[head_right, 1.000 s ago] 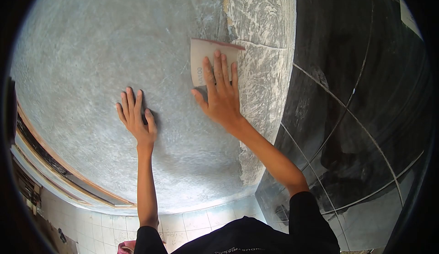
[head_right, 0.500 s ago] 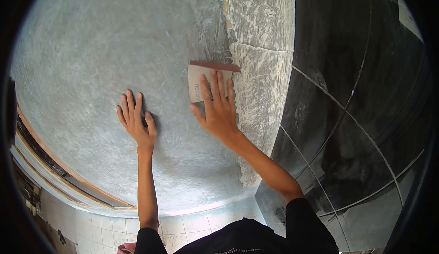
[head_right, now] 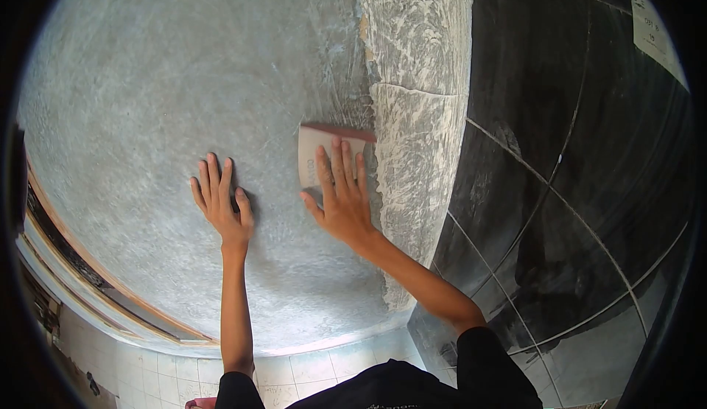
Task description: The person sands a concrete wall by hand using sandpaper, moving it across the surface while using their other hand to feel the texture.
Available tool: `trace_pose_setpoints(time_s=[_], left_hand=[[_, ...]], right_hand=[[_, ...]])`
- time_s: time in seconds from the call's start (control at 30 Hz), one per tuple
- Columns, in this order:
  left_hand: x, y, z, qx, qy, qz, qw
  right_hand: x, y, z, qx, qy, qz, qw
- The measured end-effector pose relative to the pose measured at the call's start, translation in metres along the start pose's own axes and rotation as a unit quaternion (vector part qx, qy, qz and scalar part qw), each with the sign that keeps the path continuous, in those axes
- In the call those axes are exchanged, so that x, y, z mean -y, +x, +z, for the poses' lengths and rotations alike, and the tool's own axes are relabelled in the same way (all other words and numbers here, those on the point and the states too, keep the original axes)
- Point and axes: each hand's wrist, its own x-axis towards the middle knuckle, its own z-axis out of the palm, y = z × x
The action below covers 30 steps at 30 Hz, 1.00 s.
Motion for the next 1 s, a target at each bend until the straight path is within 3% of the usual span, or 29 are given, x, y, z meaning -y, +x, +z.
trace_pose_setpoints(time_s=[0.2,0.43,0.7,0.8,1.0], left_hand=[[0.0,-0.001,0.0,-0.001,-0.003,-0.002,1.0],[0.0,-0.002,0.0,-0.005,-0.002,-0.013,1.0],[-0.001,-0.002,0.0,-0.004,-0.004,-0.018,1.0],[0.0,-0.002,0.0,-0.004,-0.009,-0.022,1.0],[0.0,-0.002,-0.003,0.007,-0.015,-0.023,1.0]], right_hand=[[-0.013,0.044,-0.019,-0.065,-0.012,0.061,0.996],[0.006,0.006,0.002,-0.011,0.007,0.013,1.0],[-0.016,0.069,-0.019,-0.116,-0.065,0.059,0.989],[0.003,0.043,-0.005,-0.072,-0.057,-0.003,0.996],[-0.002,0.043,-0.004,-0.049,-0.055,-0.034,0.997]])
